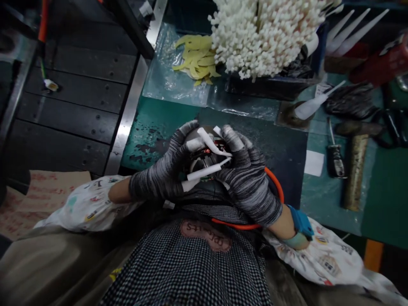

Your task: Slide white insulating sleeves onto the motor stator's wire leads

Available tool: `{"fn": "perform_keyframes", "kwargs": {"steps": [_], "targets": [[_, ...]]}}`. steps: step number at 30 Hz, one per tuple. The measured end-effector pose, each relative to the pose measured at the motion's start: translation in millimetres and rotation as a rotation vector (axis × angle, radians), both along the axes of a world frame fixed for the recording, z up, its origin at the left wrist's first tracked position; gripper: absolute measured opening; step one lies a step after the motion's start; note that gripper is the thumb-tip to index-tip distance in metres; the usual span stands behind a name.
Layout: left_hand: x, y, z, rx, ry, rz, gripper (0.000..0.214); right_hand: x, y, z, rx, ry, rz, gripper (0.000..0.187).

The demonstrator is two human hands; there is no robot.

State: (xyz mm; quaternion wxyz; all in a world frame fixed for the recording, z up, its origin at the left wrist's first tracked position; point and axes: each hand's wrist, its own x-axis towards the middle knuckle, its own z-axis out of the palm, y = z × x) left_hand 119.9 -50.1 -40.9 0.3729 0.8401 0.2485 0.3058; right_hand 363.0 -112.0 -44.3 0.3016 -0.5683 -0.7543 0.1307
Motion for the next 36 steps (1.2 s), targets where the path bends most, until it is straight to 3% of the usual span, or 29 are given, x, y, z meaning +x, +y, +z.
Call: {"fn": "perform_keyframes", "kwargs": {"steps": [4,7,10,13,17,24,27,30,33,36], "targets": [[9,-18,-10.5,0.029,-0.063,0.138,0.082,-10,-13,-6.0,0.041,-0.063,-0.076,0.082],[17,-29,-25.0,0.098,-0.096,0.276,0.088,-11,-22,-12.4,0.08,-0.069,-0.153,0.078],[25,-28,-31.6,0.11,-0.059,0.294,0.085,1,-24,-16.2,0.088,-0.05,-0.108,0.07],[33,-18,-24.4,0.063,-0.067,0.248,0.075,20,-19,-17.7,0.11,-0.056,-0.001,0.061],[39,-15,-10.8,0.026,-0.072,0.242,0.069,37,-11,-18.3,0.15,-0.089,0.022,0.062],[44,-19,-6.2,0.057,-0.041,0.234,0.062,54,3,-23.0,0.163,-0.046,0.253,0.03],[45,-17,-5.2,0.094,-0.048,0.188,0.065,53,1,-26.8,0.174,-0.056,0.215,0.027],[45,-19,-4.4,0.053,-0.013,0.202,0.068,44,-5,-24.9,0.129,-0.079,0.119,0.036],[46,-20,-3.0,0.006,-0.041,0.234,0.067,35,-5,-15.3,0.09,-0.076,0.071,0.042],[43,-6,-2.6,-0.009,-0.096,0.191,0.068,31,8,-2.8,0.023,-0.071,0.096,0.043]]}}
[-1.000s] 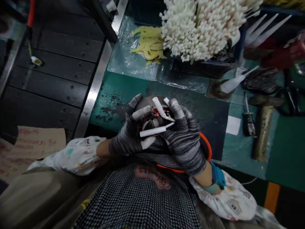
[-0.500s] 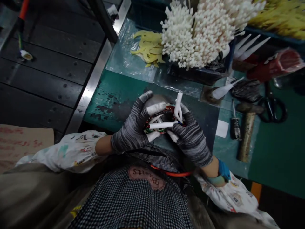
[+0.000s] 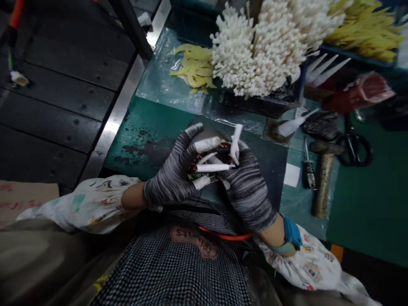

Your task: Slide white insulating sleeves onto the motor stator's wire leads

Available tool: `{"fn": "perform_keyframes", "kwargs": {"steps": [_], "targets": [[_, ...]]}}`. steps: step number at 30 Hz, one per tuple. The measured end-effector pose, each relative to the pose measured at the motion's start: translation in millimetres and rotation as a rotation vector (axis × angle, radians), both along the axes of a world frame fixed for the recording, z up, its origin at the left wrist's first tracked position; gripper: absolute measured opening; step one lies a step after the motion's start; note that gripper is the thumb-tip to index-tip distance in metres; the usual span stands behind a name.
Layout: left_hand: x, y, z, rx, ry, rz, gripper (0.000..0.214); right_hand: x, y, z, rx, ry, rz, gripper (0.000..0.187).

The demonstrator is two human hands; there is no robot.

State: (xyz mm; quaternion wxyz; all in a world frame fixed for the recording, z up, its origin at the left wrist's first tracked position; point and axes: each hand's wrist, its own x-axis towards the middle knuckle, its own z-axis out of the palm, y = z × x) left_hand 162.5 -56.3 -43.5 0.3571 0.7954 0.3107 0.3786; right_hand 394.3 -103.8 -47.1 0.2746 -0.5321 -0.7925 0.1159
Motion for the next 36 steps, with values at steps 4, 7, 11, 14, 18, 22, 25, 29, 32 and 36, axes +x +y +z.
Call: {"fn": "perform_keyframes", "kwargs": {"steps": [4,7,11,14,18,22,25,29,32,36], "targets": [[-13,44,-10.2,-0.148,-0.072,-0.18,0.092,4,35,7.5,-0.04,-0.037,0.19,0.037],[-26,75,-18.9,-0.241,-0.011,-0.253,0.098,8,60,0.2,-0.005,-0.013,0.275,0.035],[-39,77,-11.2,0.157,0.257,0.11,0.104,4,74,-25.0,0.125,0.083,0.263,0.031],[-37,60,8.8,0.386,0.51,0.018,0.048,-2,73,-38.8,0.217,0.109,0.157,0.029],[-20,45,37.5,0.499,0.746,-0.239,0.026,14,77,-26.6,0.258,0.123,-0.043,0.025],[-3,22,42.1,0.602,0.873,-0.107,0.032,52,100,1.2,0.425,0.032,-0.289,0.026],[-5,-2,32.3,0.78,0.932,0.069,0.032,69,117,11.8,0.468,-0.153,-0.387,0.027],[-24,-10,26.4,0.834,0.848,0.024,0.041,68,129,11.8,0.368,-0.2,-0.373,0.021],[-37,8,23.9,0.817,0.742,-0.036,0.04,62,132,10.4,0.363,-0.036,-0.347,0.017],[-44,38,9.3,0.715,0.565,-0.157,0.045,54,119,23.2,0.334,0.3,-0.241,0.011]]}}
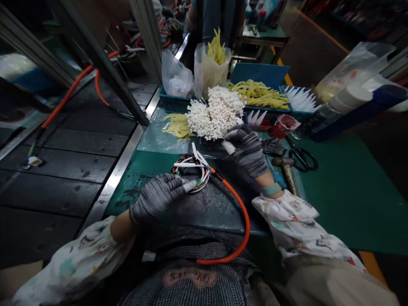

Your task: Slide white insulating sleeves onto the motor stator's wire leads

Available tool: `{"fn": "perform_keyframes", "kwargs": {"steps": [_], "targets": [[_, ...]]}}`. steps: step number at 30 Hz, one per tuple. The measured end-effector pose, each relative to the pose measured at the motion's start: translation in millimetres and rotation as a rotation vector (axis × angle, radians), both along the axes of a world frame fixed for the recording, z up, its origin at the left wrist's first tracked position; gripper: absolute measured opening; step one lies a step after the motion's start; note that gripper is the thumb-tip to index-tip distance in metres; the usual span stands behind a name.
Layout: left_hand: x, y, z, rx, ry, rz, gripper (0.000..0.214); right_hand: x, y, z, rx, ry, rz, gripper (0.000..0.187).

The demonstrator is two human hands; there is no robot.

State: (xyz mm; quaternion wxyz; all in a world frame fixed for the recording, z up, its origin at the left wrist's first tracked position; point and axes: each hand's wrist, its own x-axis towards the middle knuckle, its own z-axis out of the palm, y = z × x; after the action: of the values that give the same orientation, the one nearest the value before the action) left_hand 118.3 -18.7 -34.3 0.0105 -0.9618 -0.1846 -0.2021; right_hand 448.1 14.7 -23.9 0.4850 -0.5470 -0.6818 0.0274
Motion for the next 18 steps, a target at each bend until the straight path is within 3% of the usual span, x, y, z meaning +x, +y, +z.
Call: {"fn": "perform_keyframes", "kwargs": {"steps": [2,5,7,9,13,16,18], "targets": [[1,7,-8.3,-0.071,-0.039,-0.032,0.045,-6,-19,15.3,0.018,0.21,0.07,0.013],[7,1,-14.8,-0.108,-0.11,0.038,0.037,-18,-59,39.5,0.045,0.488,0.11,0.016],[13,-10,-16.6,-0.108,-0.168,0.111,0.029,-27,-84,47.5,-0.109,0.521,0.092,0.015],[20,-21,-20.7,-0.087,-0.224,0.182,0.026,-36,-102,45.9,-0.197,0.452,0.043,0.018],[34,-28,-38.3,-0.001,-0.328,0.297,0.026,-53,-115,29.0,-0.089,0.459,-0.006,0.014],[41,-21,-47.0,-0.015,-0.352,0.261,0.014,-59,-130,18.1,-0.094,0.564,0.096,0.012],[42,-15,-46.4,-0.015,-0.352,0.218,0.015,-57,-147,12.8,-0.19,0.605,0.198,0.008]]}}
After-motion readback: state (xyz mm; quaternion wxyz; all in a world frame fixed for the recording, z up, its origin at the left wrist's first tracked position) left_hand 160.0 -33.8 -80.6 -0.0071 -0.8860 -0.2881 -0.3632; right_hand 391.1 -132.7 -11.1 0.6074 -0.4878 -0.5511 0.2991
